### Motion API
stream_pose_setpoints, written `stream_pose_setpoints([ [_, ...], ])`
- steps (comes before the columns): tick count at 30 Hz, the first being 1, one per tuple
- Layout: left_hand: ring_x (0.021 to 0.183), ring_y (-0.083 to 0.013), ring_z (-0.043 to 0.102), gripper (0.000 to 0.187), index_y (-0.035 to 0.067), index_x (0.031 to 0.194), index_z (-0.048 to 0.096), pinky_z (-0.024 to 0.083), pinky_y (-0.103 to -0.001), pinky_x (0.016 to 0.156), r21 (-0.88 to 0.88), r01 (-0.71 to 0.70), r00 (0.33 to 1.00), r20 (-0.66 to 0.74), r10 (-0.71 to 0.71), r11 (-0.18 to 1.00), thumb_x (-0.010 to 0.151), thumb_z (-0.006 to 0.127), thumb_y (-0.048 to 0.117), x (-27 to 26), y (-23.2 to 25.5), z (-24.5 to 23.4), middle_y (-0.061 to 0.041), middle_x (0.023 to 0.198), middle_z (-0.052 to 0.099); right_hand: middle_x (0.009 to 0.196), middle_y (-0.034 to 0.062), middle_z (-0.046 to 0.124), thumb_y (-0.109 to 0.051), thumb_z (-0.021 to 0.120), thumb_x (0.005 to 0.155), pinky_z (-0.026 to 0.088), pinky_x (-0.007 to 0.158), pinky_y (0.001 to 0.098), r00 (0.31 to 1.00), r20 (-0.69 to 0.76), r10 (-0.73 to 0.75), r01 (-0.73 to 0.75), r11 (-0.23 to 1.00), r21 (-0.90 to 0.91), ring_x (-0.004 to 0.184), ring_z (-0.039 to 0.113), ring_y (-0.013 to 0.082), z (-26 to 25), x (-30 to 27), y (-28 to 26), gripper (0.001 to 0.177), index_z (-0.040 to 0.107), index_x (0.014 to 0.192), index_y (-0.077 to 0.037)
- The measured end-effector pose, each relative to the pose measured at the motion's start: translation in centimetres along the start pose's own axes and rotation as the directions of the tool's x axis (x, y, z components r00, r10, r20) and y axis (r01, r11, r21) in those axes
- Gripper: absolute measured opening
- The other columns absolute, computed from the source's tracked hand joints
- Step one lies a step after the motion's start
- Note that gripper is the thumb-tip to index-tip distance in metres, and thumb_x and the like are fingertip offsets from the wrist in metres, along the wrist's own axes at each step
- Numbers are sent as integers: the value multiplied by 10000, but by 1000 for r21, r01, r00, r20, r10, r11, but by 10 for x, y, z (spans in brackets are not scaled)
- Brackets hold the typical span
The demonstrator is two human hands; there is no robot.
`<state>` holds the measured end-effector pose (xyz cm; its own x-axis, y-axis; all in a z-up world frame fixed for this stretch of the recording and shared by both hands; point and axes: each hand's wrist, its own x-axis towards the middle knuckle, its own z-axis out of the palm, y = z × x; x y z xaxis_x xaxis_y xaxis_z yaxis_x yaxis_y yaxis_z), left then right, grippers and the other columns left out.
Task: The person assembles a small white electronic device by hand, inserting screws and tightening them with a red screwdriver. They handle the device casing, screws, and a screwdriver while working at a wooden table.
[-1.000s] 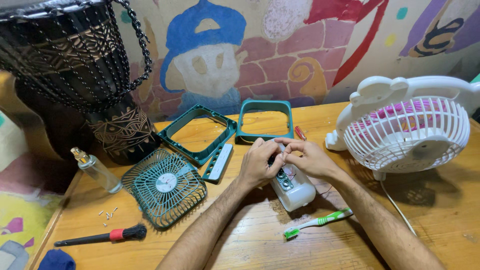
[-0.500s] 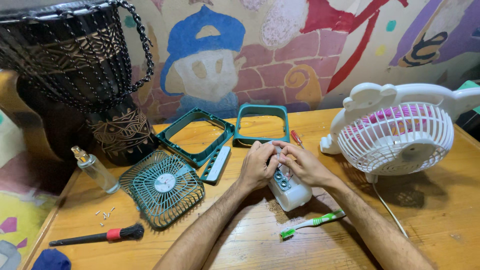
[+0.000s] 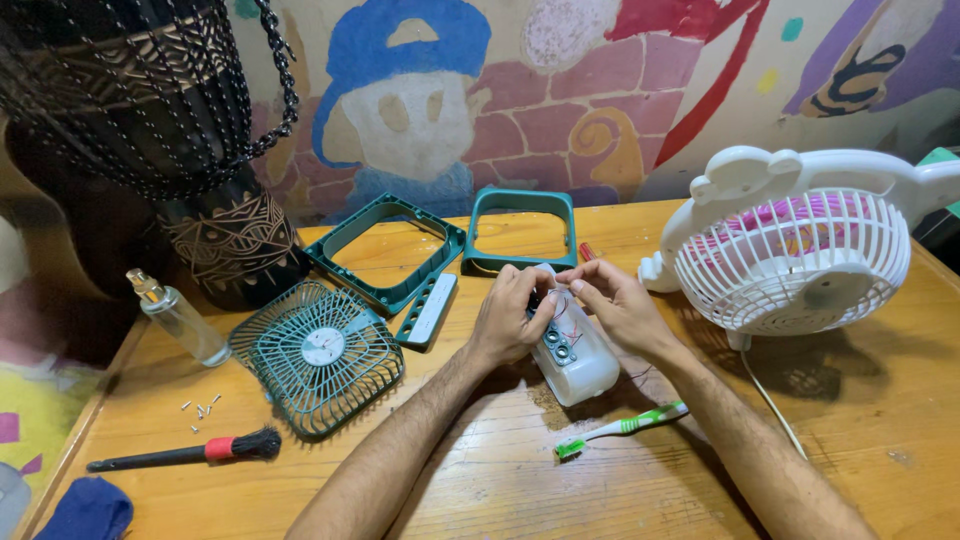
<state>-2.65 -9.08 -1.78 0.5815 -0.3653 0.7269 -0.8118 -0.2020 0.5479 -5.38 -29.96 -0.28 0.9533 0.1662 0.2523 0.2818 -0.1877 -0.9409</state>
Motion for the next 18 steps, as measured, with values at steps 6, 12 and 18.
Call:
stream_pose_setpoints([
  [6,957,-261,536,184,41,1124,598,480,-392,864,31,-9,1000,3,9,999,982,555,150,-7,-6,4,-98,982,650,1313,26,707,-210,675,911,563,919,361,970,239,39,107,816,-567,1119,687,207,-14,-14,-58,201,736,1075,-111],
  [12,961,-266,533,191,41,1141,600,478,-394,870,51,-26,1000,-2,26,998,985,545,137,-9,-11,5,-103,991,652,1474,105,532,-253,764,838,399,1094,474,932,361,25,281,579,-765,1345,458,335,-4,-11,-69,187,823,974,-139],
  [18,975,-269,531,197,52,1165,593,476,-401,884,63,-44,999,-12,45,997,1002,539,148,-9,-12,6,-105,1019,655,1578,48,467,-251,750,815,425,1079,492,916,351,193,234,454,-860,1429,376,286,7,-7,-83,191,819,955,-141],
])
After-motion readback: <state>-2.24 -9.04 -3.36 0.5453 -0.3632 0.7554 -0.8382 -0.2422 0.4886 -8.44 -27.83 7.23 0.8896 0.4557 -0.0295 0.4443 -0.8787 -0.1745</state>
